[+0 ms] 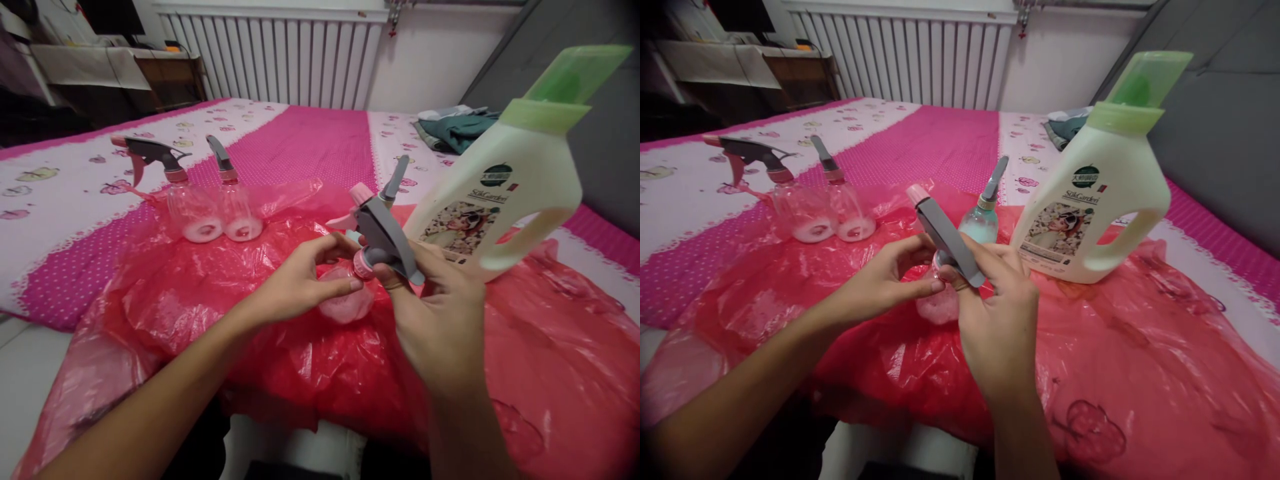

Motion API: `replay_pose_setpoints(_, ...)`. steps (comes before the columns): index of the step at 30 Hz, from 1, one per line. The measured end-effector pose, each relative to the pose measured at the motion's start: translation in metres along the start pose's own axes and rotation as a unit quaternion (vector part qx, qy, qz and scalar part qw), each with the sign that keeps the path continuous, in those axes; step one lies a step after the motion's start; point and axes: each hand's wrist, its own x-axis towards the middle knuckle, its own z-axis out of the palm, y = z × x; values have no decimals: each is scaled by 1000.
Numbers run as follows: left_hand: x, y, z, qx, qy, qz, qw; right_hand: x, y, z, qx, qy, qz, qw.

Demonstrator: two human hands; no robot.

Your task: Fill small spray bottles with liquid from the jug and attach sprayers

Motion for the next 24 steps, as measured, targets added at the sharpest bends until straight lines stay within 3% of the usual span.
replay_pose_setpoints(6, 1, 0, -1, 20, -2, 14, 1000, 1, -1, 0, 14, 18, -7, 1000)
replay_pose_setpoints(11, 1, 1, -1, 9, -2, 5, 1000, 1, -1, -1, 34, -1, 9, 999)
replay_pose_setpoints(15, 1, 1, -2, 12, -7, 20, 1000, 2, 4, -5, 12, 39, 16, 999)
replay_pose_setpoints(20, 1, 0, -2, 6, -8, 18, 1000, 3, 5, -8, -20, -2, 34, 999)
replay_pose_setpoints(24, 1, 0, -2, 14, -11, 19, 1000, 4, 1, -7, 56, -28, 52, 997)
